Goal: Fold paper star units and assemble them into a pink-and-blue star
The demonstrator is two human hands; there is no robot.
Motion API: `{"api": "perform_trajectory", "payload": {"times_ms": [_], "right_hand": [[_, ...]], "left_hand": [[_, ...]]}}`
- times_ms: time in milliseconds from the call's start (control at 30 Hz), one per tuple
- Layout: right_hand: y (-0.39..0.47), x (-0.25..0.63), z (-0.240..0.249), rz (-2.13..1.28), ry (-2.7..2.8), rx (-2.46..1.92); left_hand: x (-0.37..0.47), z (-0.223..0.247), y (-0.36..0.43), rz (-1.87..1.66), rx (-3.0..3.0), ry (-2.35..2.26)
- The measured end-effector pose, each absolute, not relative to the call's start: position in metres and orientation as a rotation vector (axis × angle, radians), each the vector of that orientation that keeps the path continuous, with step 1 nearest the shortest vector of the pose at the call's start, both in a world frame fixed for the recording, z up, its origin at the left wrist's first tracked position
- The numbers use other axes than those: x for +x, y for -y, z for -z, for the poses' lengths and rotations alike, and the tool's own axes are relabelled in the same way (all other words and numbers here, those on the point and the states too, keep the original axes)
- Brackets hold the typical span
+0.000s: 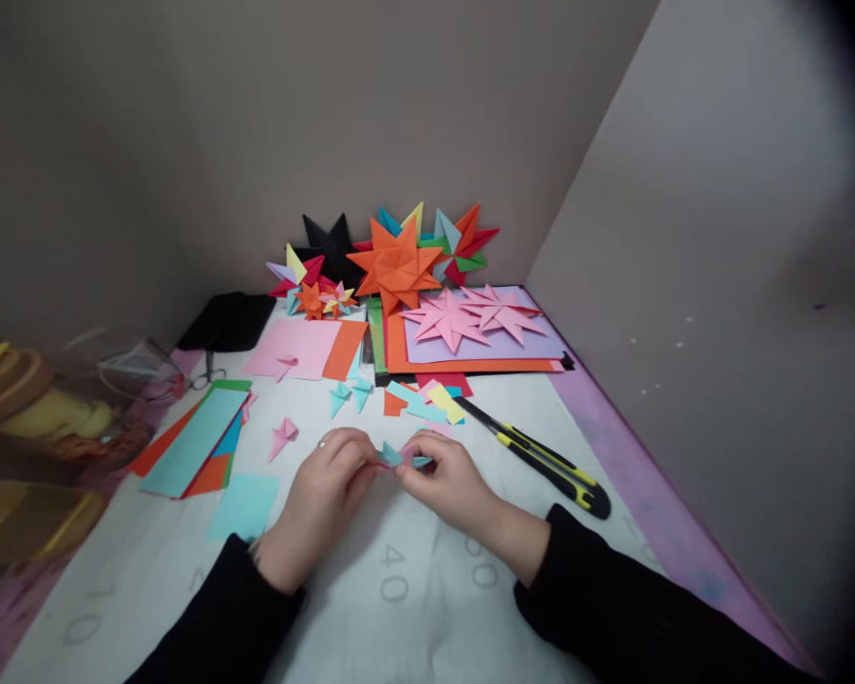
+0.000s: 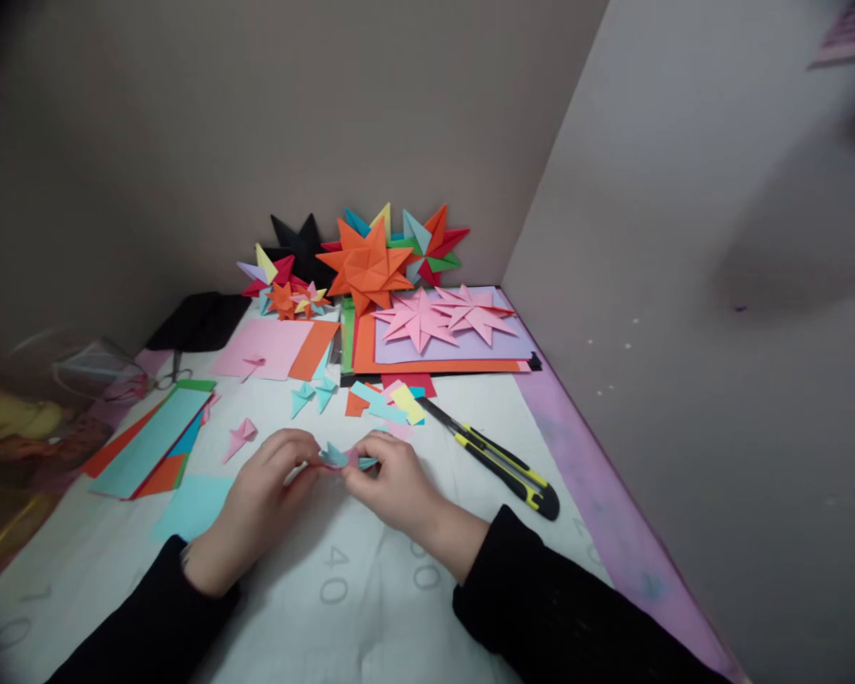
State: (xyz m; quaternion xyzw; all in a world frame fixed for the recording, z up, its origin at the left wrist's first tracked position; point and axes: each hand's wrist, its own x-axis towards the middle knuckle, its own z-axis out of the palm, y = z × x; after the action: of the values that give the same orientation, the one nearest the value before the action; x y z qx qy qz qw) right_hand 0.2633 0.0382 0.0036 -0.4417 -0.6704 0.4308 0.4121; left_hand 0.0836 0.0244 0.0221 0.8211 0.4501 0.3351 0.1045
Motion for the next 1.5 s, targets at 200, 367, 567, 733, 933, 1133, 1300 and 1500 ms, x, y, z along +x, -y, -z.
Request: {"api": "perform_trajectory", "payload": {"times_ms": [200,367,567,733,933,1133,1300,1500], "right_hand": [[-0.038,0.263,-0.006,-1.077,1.694,-1.114],[-0.039,0.265,-0.007,-1.101,1.676,-1.123],[-0.039,0.264,-0.007,-1.093,1.668,-1.12],[-0.039,0.265,-0.005,-1.093,1.677,-1.095],[-0.039,0.267,-0.005,-1.103,1.673,-1.1],[-0.039,0.267,-0.004,-1.059,1.696,-1.088],[-0.038,0.267,-0.002,-0.977,1.753,-1.056],[-0.038,0.267,-0.003,-0.915,1.761,-1.05]], "left_hand": [[0.084,-0.021,-0.024,-1.016,2.212,-1.352],[0.083,-0.025,-0.025,-1.042,2.22,-1.235],[0.085,-0.028,-0.025,-1.045,2.01,-1.284],[0.082,-0.029,-0.026,-1.008,2.029,-1.199],[0.081,-0.026,-0.026,-1.021,2.016,-1.208],[0.085,-0.028,-0.027,-0.951,1.912,-1.274],[0.085,-0.032,-0.026,-0.84,1.912,-1.291],[0.085,-0.03,-0.025,-0.864,1.954,-1.268]]}}
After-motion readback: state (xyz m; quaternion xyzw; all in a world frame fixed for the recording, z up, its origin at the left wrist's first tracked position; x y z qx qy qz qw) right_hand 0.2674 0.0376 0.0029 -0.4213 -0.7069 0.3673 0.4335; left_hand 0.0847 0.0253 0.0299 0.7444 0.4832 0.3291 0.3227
